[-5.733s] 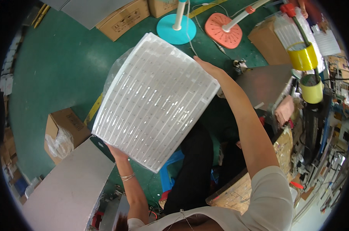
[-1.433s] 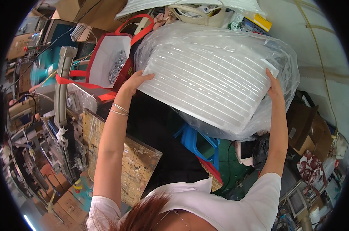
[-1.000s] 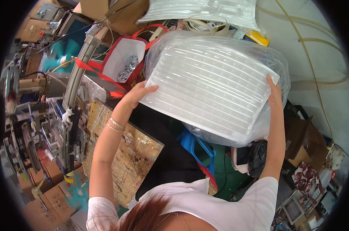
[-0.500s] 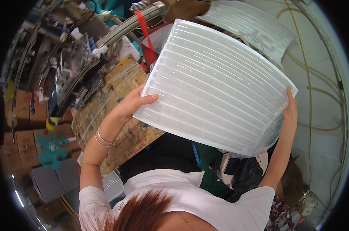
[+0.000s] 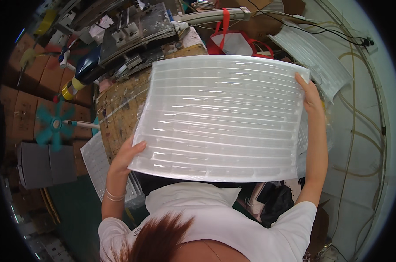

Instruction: The person assembles small white electronic components into a plastic tray by hand, then processes the filled tray through an assembly machine.

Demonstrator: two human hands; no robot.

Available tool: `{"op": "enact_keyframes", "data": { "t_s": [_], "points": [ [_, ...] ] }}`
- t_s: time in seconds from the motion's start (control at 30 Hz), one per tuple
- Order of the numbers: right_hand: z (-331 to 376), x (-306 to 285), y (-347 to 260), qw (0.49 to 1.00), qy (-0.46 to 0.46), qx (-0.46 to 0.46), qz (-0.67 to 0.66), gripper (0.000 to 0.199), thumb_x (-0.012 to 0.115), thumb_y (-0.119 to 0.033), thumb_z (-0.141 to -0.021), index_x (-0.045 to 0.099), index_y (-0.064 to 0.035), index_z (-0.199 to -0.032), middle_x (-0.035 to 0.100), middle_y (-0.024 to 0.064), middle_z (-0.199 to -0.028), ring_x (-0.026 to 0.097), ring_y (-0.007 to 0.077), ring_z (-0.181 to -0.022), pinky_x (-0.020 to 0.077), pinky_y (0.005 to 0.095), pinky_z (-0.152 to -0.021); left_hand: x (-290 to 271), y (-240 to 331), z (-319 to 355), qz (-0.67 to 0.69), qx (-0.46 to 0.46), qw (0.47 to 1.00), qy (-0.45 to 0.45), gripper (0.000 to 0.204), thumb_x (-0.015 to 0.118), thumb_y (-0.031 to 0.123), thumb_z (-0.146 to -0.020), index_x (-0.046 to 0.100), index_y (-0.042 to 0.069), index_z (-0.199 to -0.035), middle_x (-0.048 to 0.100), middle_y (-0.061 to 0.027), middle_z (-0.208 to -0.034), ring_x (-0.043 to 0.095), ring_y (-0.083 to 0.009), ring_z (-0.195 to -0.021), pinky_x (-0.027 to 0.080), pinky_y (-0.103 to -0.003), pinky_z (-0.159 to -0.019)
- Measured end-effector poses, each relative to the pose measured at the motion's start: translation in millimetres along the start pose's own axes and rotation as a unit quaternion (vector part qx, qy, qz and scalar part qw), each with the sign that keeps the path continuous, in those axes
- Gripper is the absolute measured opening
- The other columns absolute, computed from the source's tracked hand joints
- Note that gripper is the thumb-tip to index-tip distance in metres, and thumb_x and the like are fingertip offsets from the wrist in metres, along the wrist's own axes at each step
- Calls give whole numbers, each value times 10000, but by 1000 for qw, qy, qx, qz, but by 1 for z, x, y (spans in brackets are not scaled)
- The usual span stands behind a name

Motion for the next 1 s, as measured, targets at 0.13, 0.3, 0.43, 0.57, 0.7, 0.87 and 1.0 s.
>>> {"op": "enact_keyframes", "data": {
  "t_s": [0.13, 0.3, 0.43, 0.57, 0.7, 0.87, 1.0],
  "points": [
    [-19, 117, 4, 993, -118, 22, 0, 472, 696, -355, -793, 598, -6, -1096, 624, 81, -1042, 588, 170, -933, 454, 292, -819, -65, -20, 61, 25, 34, 992, 123, 542, 633, 130, -838, 391, -25, -1297, 544, -127, -1180, 548, -191, -1043, 439, -305, -891],
    [-46, 250, 15, 974, -215, 49, 42, 498, 726, -378, -757, 612, 2, -1058, 635, 89, -997, 604, 181, -886, 468, 311, -798, -123, -50, 103, 63, 45, 973, 216, 507, 628, 124, -841, 415, -29, -1275, 558, -134, -1154, 555, -194, -1020, 437, -312, -889],
    [-76, 292, 30, 962, -238, 107, 86, 534, 729, -401, -747, 595, -6, -1080, 637, 98, -1006, 606, 202, -918, 465, 328, -806, -144, -63, 105, 81, 47, 961, 262, 459, 628, 128, -843, 451, -30, -1237, 574, -129, -1119, 563, -194, -993, 441, -309, -876],
    [-102, 305, 40, 972, -146, 76, 169, 544, 737, -412, -733, 606, 2, -1061, 642, 104, -998, 611, 223, -909, 462, 352, -811, -164, -65, 88, 45, 44, 960, 271, 447, 634, 142, -843, 456, -31, -1214, 573, -125, -1112, 559, -188, -981, 438, -306, -864],
    [-137, 309, 72, 976, -160, 96, 111, 528, 735, -420, -729, 625, -2, -1031, 646, 96, -993, 607, 221, -912, 445, 347, -829, -182, -66, 74, 0, 37, 955, 295, 443, 633, 149, -845, 446, -21, -1210, 567, -127, -1117, 556, -187, -972, 435, -305, -860],
    [-101, 314, 41, 975, -195, 69, 79, 621, 724, -412, -740, 535, -16, -1180, 592, 111, -1120, 547, 223, -1030, 393, 345, -914, -188, -57, 63, -66, 41, 952, 296, 425, 612, 146, -860, 432, 2, -1217, 562, -129, -1113, 536, -194, -1005, 426, -309, -874],
    [-101, 300, 30, 963, -146, -54, 219, 864, 700, -506, -708, 375, -2, -1330, 350, 196, -1384, 357, 285, -1262, 285, 367, -1034, -191, -62, 65, -51, 31, 953, 298, 412, 595, 155, -873, 432, 4, -1220, 564, -129, -1113, 532, -200, -1024, 416, -309, -891]
  ]
}}
Point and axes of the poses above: each hand's wrist, its own z-axis away from the middle knuckle, its own x-axis out of the palm, y = z × x, the point moved 6 cm from there along -z, towards the middle knuckle
